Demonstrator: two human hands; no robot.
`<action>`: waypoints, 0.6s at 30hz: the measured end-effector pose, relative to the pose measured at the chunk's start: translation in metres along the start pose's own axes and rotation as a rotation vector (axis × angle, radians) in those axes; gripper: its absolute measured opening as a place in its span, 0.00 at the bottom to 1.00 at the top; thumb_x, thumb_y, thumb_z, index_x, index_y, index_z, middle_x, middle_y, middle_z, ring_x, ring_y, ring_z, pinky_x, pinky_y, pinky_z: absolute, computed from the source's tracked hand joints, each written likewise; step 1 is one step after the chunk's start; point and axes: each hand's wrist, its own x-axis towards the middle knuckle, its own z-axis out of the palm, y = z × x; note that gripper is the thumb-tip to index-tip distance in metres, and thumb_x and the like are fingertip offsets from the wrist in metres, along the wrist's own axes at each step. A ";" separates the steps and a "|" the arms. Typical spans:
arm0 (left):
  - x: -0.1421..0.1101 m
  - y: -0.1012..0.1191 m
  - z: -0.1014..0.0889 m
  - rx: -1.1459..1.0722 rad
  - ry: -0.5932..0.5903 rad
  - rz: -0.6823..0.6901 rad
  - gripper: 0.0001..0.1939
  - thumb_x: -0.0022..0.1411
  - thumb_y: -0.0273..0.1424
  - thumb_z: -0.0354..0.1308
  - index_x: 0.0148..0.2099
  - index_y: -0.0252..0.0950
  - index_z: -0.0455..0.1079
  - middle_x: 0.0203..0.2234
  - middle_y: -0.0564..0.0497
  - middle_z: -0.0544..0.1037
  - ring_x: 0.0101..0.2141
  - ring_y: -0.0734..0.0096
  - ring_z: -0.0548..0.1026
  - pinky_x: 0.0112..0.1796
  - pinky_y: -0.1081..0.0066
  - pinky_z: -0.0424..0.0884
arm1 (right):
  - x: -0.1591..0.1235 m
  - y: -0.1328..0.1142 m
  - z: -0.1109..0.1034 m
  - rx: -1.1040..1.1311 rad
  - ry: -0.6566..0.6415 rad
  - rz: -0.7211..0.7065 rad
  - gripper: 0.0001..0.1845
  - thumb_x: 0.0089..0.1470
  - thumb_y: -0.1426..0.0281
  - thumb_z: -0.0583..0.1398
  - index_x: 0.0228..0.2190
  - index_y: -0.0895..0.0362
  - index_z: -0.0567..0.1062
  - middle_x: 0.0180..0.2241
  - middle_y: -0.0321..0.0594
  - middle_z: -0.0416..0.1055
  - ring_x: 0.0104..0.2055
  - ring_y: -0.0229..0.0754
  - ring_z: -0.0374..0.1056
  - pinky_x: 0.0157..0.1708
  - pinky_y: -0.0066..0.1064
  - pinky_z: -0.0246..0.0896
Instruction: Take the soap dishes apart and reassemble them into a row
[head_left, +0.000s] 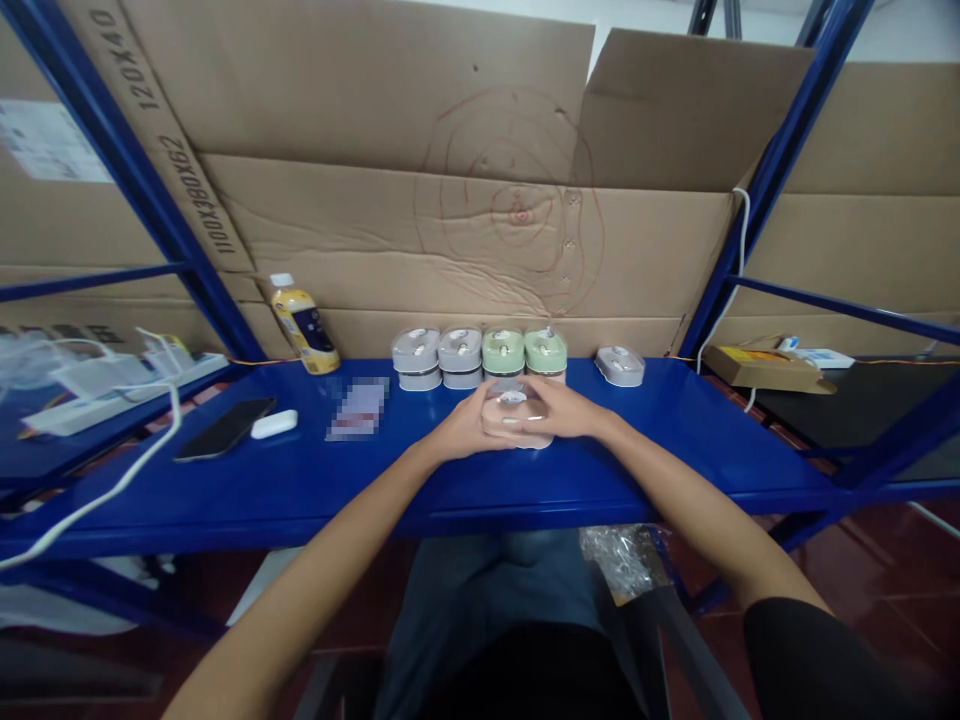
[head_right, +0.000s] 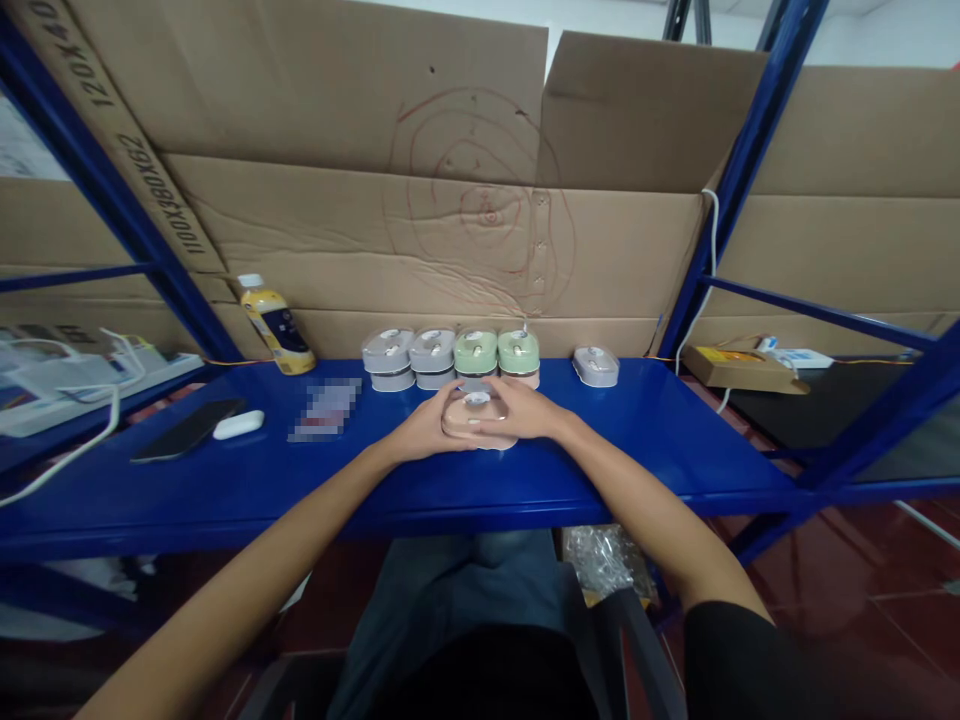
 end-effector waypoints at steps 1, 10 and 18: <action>0.000 0.000 0.000 0.007 0.007 -0.004 0.63 0.47 0.49 0.77 0.75 0.39 0.47 0.66 0.36 0.67 0.63 0.42 0.69 0.61 0.49 0.69 | -0.002 0.007 -0.006 0.027 0.037 0.007 0.44 0.54 0.45 0.67 0.63 0.57 0.67 0.55 0.53 0.75 0.54 0.58 0.73 0.53 0.49 0.69; 0.001 0.002 -0.001 0.159 -0.044 0.139 0.22 0.67 0.48 0.60 0.53 0.40 0.80 0.58 0.41 0.71 0.62 0.48 0.68 0.66 0.50 0.63 | -0.022 0.068 -0.038 0.250 0.255 0.345 0.26 0.66 0.47 0.53 0.51 0.53 0.74 0.37 0.41 0.79 0.38 0.45 0.76 0.41 0.37 0.72; 0.006 -0.004 -0.013 0.209 0.303 -0.100 0.27 0.73 0.47 0.45 0.55 0.35 0.78 0.53 0.39 0.72 0.57 0.50 0.72 0.63 0.50 0.65 | -0.021 0.056 -0.038 0.169 0.184 0.378 0.27 0.69 0.49 0.47 0.54 0.52 0.72 0.40 0.40 0.80 0.41 0.45 0.76 0.44 0.37 0.71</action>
